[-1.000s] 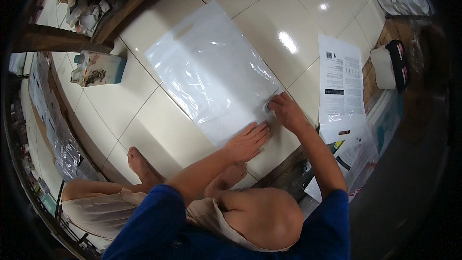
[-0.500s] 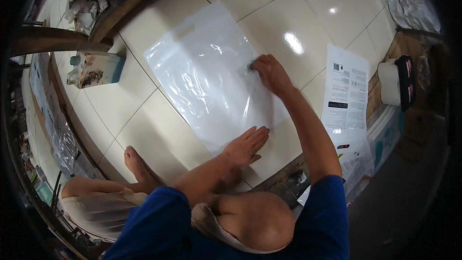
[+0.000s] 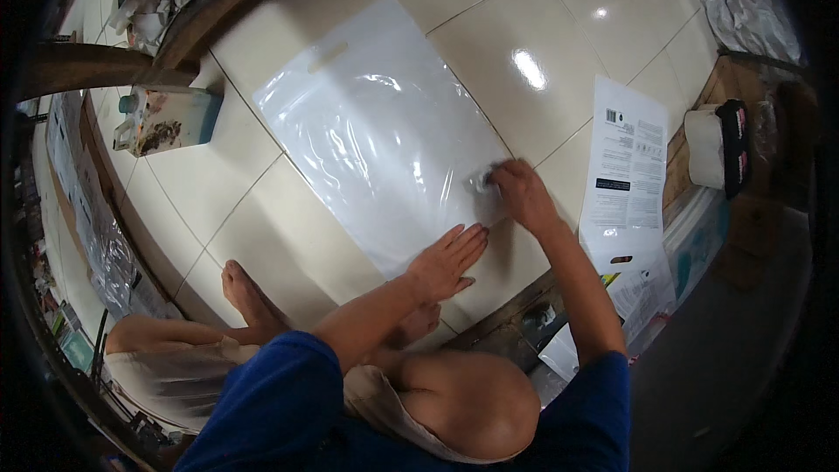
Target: The person sits on the floor and cleans a large transparent plastic sheet using a small cloth and a liquid from a bottle. They repeatedly apply the liquid and wipe the surface of the sheet.
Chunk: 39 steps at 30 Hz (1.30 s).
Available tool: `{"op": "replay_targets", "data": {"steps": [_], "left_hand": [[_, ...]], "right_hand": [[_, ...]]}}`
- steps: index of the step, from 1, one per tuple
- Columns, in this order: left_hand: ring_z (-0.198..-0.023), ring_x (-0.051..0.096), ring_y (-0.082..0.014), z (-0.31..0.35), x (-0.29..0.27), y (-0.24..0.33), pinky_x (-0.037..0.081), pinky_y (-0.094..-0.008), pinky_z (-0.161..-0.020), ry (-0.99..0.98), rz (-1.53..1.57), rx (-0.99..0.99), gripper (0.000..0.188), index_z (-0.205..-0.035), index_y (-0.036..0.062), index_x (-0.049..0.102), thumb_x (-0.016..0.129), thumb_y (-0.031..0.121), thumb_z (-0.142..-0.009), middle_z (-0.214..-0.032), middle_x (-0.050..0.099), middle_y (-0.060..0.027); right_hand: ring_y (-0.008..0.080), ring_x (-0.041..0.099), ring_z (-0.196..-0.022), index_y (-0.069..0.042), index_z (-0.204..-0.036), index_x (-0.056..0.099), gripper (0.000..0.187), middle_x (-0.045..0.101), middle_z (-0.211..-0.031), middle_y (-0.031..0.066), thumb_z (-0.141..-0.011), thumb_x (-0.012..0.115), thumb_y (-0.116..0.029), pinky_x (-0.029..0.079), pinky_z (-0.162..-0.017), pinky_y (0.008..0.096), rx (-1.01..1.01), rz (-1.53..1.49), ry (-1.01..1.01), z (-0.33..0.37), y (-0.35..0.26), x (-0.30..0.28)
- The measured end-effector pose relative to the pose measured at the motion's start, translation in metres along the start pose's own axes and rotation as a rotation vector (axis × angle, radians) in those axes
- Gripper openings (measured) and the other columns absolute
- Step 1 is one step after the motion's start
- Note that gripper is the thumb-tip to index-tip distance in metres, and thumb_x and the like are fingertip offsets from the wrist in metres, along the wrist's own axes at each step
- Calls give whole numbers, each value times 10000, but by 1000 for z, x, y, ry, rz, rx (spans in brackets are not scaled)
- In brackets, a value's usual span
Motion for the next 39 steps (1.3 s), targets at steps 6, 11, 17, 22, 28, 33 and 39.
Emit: {"op": "replay_targets", "data": {"steps": [6,11,17,22,28,33,39], "left_hand": [[-1503,126,-250,2,1,-3,68,-422,-1231,-18,112,-13,731,-1490,-27,298,456,454,-963,-1589,251,-141],[-1502,133,-251,-1,4,-2,80,-425,-1231,11,109,-2,745,-1478,-36,316,497,441,-935,-1585,257,-153],[-1487,179,-271,-1,5,-3,77,-429,-1231,72,97,-9,762,-1471,-32,335,511,465,-920,-1564,297,-158],[-1481,189,-280,5,13,-5,65,-441,-1230,75,24,-19,756,-1479,-15,334,489,481,-930,-1558,313,-150],[-1497,143,-246,2,12,-4,44,-428,-1232,-10,70,-38,750,-1500,-2,295,462,477,-948,-1589,255,-126],[-1501,130,-231,-3,10,0,40,-418,-1233,-18,58,-2,775,-1509,-3,267,485,473,-937,-1602,221,-124],[-1489,178,-251,6,5,-7,49,-427,-1232,22,65,-48,749,-1483,-4,328,496,473,-931,-1570,296,-132]], "right_hand": [[348,583,-1028,-81,-1001,679,228,633,-1056,143,-808,566,-32,495,-903,418,-155,-80,67,-116,0,-1],[330,596,-991,-43,-986,681,230,639,-1023,129,-775,619,26,494,-890,406,-111,-27,68,-181,-6,-11],[366,581,-1013,-43,-985,669,206,634,-1030,160,-813,565,1,471,-946,433,-287,162,-92,-62,4,1],[363,593,-1030,3,-1004,661,223,628,-1086,182,-800,575,-19,488,-943,432,-106,-5,-158,-10,-39,12],[331,604,-966,-57,-986,691,259,644,-996,143,-782,598,73,511,-863,411,-196,-29,81,-129,-34,25],[345,597,-961,-51,-1008,696,239,643,-999,140,-810,598,39,497,-862,423,-99,18,104,-213,-23,-5],[325,595,-988,-39,-999,688,212,640,-1047,138,-805,612,-2,493,-888,425,-311,72,15,-92,-22,4]]}}
Point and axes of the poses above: each hand's wrist, its own z-axis away from the middle knuckle, its own x-axis out of the palm, y = z × x, the point moved 1 cm from there along -z, towards the middle knuckle
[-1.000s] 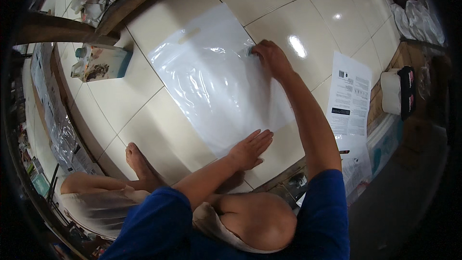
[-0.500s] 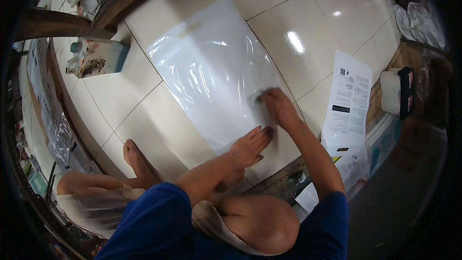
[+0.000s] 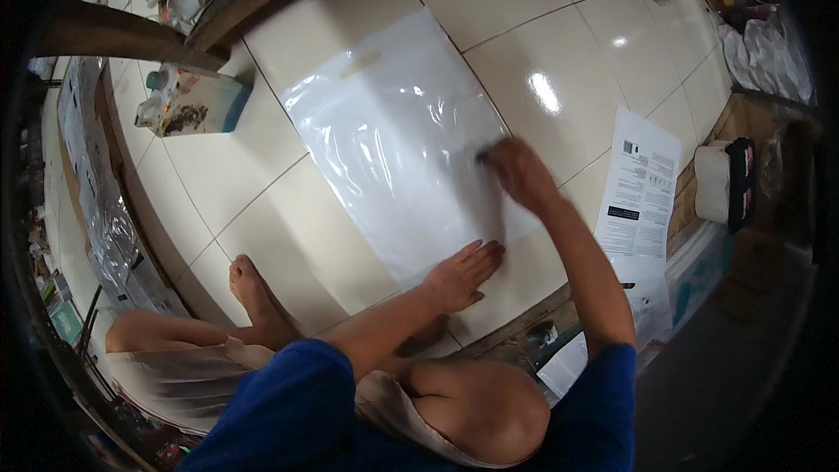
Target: The person sits on the floor and cleans a large transparent plastic sheet using a small cloth and a liquid from a bottle. They repeatedly apply the liquid and wipe the surface of the sheet.
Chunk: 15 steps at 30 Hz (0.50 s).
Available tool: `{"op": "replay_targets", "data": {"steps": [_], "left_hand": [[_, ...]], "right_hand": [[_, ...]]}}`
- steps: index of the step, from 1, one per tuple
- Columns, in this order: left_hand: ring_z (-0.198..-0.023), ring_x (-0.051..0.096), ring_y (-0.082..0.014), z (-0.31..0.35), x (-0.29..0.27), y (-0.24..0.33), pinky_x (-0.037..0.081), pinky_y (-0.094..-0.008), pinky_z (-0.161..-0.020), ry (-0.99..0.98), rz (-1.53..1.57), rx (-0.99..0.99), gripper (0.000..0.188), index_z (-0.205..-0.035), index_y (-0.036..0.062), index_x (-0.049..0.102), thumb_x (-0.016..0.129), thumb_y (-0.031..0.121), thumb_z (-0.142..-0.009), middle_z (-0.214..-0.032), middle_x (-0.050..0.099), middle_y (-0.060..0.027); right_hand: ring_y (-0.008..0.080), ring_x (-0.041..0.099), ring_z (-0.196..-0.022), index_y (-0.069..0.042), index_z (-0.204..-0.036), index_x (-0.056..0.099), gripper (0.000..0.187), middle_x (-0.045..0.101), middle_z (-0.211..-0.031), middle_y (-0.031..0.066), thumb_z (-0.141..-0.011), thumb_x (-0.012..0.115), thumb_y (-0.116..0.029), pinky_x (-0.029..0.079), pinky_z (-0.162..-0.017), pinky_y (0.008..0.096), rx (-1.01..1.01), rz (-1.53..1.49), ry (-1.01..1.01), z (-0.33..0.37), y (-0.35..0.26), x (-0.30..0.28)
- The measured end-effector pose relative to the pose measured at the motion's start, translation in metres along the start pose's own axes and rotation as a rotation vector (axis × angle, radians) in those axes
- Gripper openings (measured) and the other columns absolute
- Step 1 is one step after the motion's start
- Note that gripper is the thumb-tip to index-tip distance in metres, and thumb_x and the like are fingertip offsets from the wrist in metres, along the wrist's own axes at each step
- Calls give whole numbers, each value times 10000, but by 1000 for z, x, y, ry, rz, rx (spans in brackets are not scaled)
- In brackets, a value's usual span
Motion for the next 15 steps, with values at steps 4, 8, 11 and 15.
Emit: {"op": "replay_targets", "data": {"steps": [4,8,11,15], "left_hand": [[-1483,193,-269,-3,10,4,65,-436,-1231,12,-11,22,742,-1475,-5,347,491,476,-928,-1555,321,-141],[-1484,192,-261,-5,9,5,75,-436,-1229,-13,10,20,742,-1480,-4,336,499,465,-928,-1562,310,-135],[-1485,193,-253,-3,9,5,84,-428,-1228,8,22,18,760,-1485,-7,323,525,454,-915,-1570,297,-131],[-1485,194,-254,-6,8,7,96,-421,-1228,66,81,34,801,-1484,-12,315,573,443,-877,-1577,280,-132]], "right_hand": [[320,597,-996,-57,-992,690,242,645,-997,123,-765,627,2,503,-889,403,128,-121,-117,76,-43,7],[320,597,-988,-78,-989,695,234,633,-976,128,-785,597,-19,497,-896,409,195,-160,-9,39,-41,33],[318,595,-974,-77,-988,694,230,631,-997,128,-798,585,-4,494,-885,419,98,-137,78,-40,-11,39],[347,599,-939,-42,-991,691,200,638,-959,152,-818,594,-12,497,-854,422,105,-20,119,-128,27,10]]}}
Point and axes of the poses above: each hand's wrist, its own z-axis away from the middle knuckle, its own x-axis out of the palm, y = z × x, the point moved 1 cm from there along -z, towards the middle knuckle
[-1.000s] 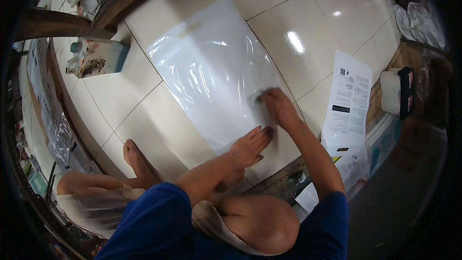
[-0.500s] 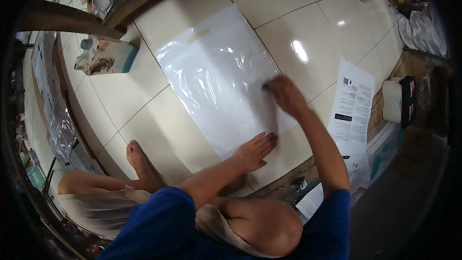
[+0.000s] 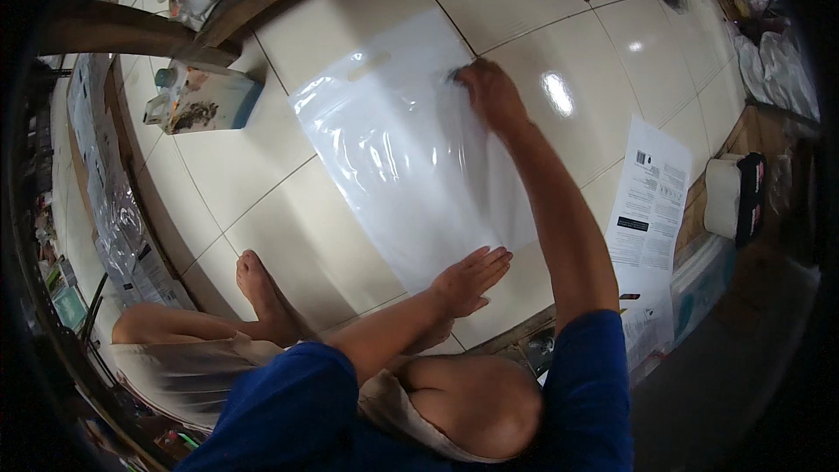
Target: The person sits on the floor and cleans a large transparent plastic sheet using a small cloth and a liquid from a bottle. They repeatedly apply the liquid and wipe the surface of the sheet.
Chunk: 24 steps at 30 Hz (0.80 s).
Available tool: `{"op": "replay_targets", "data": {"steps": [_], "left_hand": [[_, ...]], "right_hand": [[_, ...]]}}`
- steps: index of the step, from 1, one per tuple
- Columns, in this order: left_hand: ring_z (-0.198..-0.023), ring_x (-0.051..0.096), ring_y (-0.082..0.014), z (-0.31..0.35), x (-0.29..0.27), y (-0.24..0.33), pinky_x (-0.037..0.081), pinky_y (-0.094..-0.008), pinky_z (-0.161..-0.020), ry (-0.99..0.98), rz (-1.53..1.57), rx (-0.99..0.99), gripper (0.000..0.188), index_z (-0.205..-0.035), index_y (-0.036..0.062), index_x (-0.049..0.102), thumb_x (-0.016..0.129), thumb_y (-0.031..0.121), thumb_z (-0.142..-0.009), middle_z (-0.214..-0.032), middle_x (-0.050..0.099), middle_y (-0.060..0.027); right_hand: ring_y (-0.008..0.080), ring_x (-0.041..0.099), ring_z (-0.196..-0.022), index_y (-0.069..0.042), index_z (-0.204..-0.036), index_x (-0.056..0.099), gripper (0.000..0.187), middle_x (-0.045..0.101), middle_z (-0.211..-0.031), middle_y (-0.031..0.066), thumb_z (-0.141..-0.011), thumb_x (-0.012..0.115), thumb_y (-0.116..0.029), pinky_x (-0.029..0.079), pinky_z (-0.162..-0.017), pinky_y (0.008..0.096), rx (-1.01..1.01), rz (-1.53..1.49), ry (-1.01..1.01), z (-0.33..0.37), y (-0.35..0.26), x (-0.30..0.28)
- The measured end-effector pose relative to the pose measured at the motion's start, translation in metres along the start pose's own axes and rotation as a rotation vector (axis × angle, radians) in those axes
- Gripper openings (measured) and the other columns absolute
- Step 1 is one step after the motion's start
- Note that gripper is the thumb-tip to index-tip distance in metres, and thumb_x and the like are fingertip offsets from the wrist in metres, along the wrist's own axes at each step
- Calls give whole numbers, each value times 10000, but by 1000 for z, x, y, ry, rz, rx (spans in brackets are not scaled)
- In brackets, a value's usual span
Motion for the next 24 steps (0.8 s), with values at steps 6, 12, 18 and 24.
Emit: {"op": "replay_targets", "data": {"steps": [6,12,18,24], "left_hand": [[-1503,119,-236,1,2,-3,35,-416,-1237,-59,-57,-42,798,-1499,15,306,547,474,-892,-1594,249,-102],[-1479,203,-260,3,8,-4,65,-460,-1233,-147,-12,-35,716,-1454,-3,391,517,451,-915,-1555,323,-143],[-1481,202,-270,6,8,-3,68,-441,-1230,24,70,-37,731,-1475,-28,330,534,404,-923,-1566,294,-160],[-1490,170,-298,0,2,-1,100,-446,-1222,19,153,-3,784,-1479,-48,288,570,383,-889,-1582,243,-181]], "right_hand": [[362,597,-943,-32,-1017,687,216,637,-961,155,-819,603,-14,489,-844,442,-69,-119,-5,73,-9,-6],[322,585,-975,-53,-1008,659,232,631,-983,133,-796,585,5,506,-890,436,62,-116,-333,204,-72,-9],[346,606,-883,-51,-952,680,222,635,-901,162,-794,571,62,507,-819,434,-123,-122,36,79,-50,31],[343,617,-929,-64,-982,703,185,636,-973,145,-863,573,-7,514,-809,421,127,-40,22,-28,-9,6]]}}
Point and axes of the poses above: each hand's wrist, its own z-axis away from the middle knuckle, its own x-axis out of the palm, y = z × x, the point moved 1 cm from there along -z, towards the middle knuckle
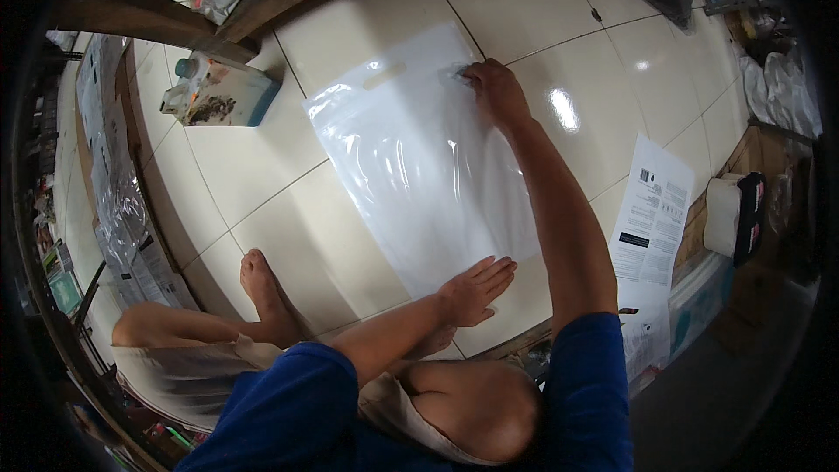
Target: The person sits on the floor and cleans a large transparent plastic sheet using a small cloth and a liquid from a bottle. They repeatedly apply the liquid and wipe the surface of the sheet.
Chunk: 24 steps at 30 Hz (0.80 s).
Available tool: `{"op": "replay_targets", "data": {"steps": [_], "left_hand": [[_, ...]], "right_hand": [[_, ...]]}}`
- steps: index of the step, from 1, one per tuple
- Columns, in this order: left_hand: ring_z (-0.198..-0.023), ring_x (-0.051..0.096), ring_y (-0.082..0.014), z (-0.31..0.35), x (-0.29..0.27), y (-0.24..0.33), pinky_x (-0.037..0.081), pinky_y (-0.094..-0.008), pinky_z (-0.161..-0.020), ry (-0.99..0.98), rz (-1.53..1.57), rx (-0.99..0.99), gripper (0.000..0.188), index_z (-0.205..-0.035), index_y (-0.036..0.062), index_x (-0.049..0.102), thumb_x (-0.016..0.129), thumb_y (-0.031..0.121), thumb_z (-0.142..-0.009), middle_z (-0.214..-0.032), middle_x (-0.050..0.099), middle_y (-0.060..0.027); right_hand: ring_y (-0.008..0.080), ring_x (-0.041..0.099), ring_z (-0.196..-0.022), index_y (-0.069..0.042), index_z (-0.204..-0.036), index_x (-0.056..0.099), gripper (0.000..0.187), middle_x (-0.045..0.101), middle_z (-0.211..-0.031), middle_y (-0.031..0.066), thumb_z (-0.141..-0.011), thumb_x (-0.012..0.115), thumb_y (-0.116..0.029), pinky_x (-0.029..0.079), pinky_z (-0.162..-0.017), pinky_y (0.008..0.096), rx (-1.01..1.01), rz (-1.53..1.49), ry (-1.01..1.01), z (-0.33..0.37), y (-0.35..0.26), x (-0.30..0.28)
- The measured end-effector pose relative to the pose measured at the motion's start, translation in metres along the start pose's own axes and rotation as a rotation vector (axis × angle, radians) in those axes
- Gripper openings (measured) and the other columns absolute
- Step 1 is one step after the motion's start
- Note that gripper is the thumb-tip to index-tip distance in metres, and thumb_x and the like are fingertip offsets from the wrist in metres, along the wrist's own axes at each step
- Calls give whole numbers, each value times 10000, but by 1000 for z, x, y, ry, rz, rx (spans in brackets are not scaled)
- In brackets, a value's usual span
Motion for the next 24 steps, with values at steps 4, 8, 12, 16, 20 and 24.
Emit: {"op": "replay_targets", "data": {"steps": [4,8,12,16,20,24], "left_hand": [[-1465,237,-303,0,-18,-3,115,-457,-1221,44,17,25,718,-1443,-48,370,561,359,-883,-1557,297,-188],[-1446,276,-298,10,-31,-11,129,-467,-1220,16,-110,86,605,-1425,-39,411,485,326,-948,-1529,356,-170],[-1438,291,-285,19,-29,-19,127,-472,-1220,-256,-15,38,558,-1428,-29,411,416,327,-999,-1501,404,-148],[-1474,208,-266,27,-15,-19,85,-446,-1233,-161,-187,62,598,-1457,-25,360,415,358,-1001,-1548,325,-146],[-1502,112,-254,26,-22,-20,49,-423,-1240,-109,-239,63,656,-1489,-22,286,426,387,-995,-1600,207,-136],[-1506,95,-252,17,-29,-14,43,-420,-1239,-149,-259,88,686,-1499,-22,258,440,397,-987,-1613,169,-136]], "right_hand": [[360,597,-943,-42,-1016,687,222,630,-959,165,-817,603,6,489,-827,437,-70,-110,16,62,-2,-6],[371,574,-932,-56,-1011,676,251,612,-933,165,-769,630,-9,478,-838,460,-75,-142,-276,185,-38,-14],[339,582,-934,-63,-996,672,212,612,-932,150,-813,571,-24,492,-862,444,-150,-117,-268,236,-58,6],[325,588,-948,-70,-975,677,203,621,-942,151,-824,549,-23,488,-883,440,-115,-117,-224,186,-53,35],[332,594,-937,-78,-985,669,171,616,-922,140,-848,577,-31,500,-858,427,-215,-34,57,77,-38,49],[355,619,-958,-52,-977,703,215,651,-983,167,-808,572,-30,498,-888,432,-95,-1,85,-4,-3,25]]}}
Point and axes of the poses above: each hand's wrist, its own z-axis away from the middle knuckle, its own x-axis out of the palm, y = z × x, the point moved 1 cm from there along -z, towards the middle knuckle
